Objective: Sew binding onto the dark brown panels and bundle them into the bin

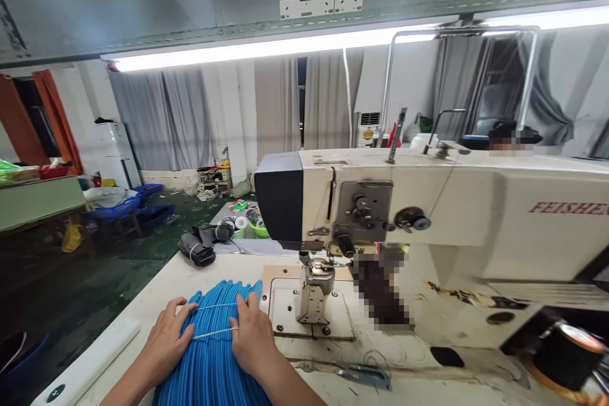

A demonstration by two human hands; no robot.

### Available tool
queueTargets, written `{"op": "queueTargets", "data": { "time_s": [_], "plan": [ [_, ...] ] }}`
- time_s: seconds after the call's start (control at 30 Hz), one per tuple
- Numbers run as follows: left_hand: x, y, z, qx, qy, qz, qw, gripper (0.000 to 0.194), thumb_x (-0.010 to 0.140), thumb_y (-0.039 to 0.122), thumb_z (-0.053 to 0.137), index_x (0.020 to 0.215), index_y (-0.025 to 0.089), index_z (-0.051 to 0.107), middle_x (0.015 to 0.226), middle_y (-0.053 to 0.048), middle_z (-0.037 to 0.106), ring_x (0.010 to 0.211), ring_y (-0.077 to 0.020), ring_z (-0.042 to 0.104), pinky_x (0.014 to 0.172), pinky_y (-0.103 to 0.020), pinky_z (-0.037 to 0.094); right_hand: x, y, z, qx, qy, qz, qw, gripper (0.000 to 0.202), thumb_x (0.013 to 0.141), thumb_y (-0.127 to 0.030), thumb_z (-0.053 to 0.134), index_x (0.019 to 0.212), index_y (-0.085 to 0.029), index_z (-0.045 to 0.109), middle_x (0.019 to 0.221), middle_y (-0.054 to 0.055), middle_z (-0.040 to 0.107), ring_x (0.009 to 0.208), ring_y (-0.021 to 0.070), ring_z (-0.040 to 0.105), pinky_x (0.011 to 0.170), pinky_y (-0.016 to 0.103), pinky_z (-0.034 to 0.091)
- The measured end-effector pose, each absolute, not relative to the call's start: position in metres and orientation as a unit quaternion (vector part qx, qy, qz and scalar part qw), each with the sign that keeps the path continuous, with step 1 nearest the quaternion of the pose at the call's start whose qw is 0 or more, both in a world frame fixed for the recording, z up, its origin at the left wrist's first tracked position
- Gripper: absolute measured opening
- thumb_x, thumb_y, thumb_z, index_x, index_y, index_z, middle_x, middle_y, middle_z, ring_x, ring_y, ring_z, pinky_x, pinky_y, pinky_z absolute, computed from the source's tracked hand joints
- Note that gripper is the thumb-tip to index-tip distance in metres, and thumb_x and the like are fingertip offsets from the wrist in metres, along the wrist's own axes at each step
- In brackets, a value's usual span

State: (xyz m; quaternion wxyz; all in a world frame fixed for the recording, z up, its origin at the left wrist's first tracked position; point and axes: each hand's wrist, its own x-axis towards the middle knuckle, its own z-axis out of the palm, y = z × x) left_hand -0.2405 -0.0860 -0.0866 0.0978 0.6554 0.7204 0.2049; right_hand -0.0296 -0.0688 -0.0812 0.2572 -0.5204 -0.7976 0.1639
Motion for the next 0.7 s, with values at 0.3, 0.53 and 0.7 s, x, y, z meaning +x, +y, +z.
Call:
{"op": "queueTargets", "data": {
  "time_s": [0.3, 0.53, 0.7],
  "plan": [
    [-0.234, -0.103, -0.093, 0.648, 0.629, 0.426, 0.046, 0.029, 0.079, 0.041, 0.051, 0.057, 0.023, 0.045, 0.082, -0.005, 0.057, 0.085, -0.0229, 0.053, 0.078, -0.034, 0.043, -0.031, -0.074, -0.08, -0.541, -0.768, 0.121, 0.321, 0.005, 0.079, -0.021, 0.058, 0.082, -0.019, 0.055, 0.097, 0.009, 0.054, 0.081, 0.0258, 0.059, 0.07, 0.039, 0.047],
    [-0.215, -0.13, -0.098, 0.519, 0.604, 0.586, 0.15, 0.034, 0.082, 0.043, 0.053, 0.057, 0.023, 0.042, 0.063, 0.001, 0.045, 0.061, -0.0165, 0.044, 0.064, -0.028, 0.037, -0.025, -0.082, -0.098, -0.436, -0.723, 0.119, 0.523, 0.035, 0.077, -0.019, 0.064, 0.058, -0.02, 0.035, 0.066, -0.001, 0.046, 0.07, 0.0164, 0.047, 0.065, 0.029, 0.039],
    [-0.209, -0.129, -0.096, 0.485, 0.582, 0.622, 0.197, 0.034, 0.081, 0.045, 0.053, 0.058, 0.023, 0.04, 0.062, 0.001, 0.041, 0.06, -0.0164, 0.04, 0.059, -0.028, 0.033, -0.023, -0.081, -0.109, -0.456, -0.704, 0.141, 0.526, 0.036, 0.08, -0.026, 0.06, 0.058, -0.021, 0.032, 0.059, -0.003, 0.041, 0.058, 0.0125, 0.042, 0.055, 0.024, 0.033]
  ]
}}
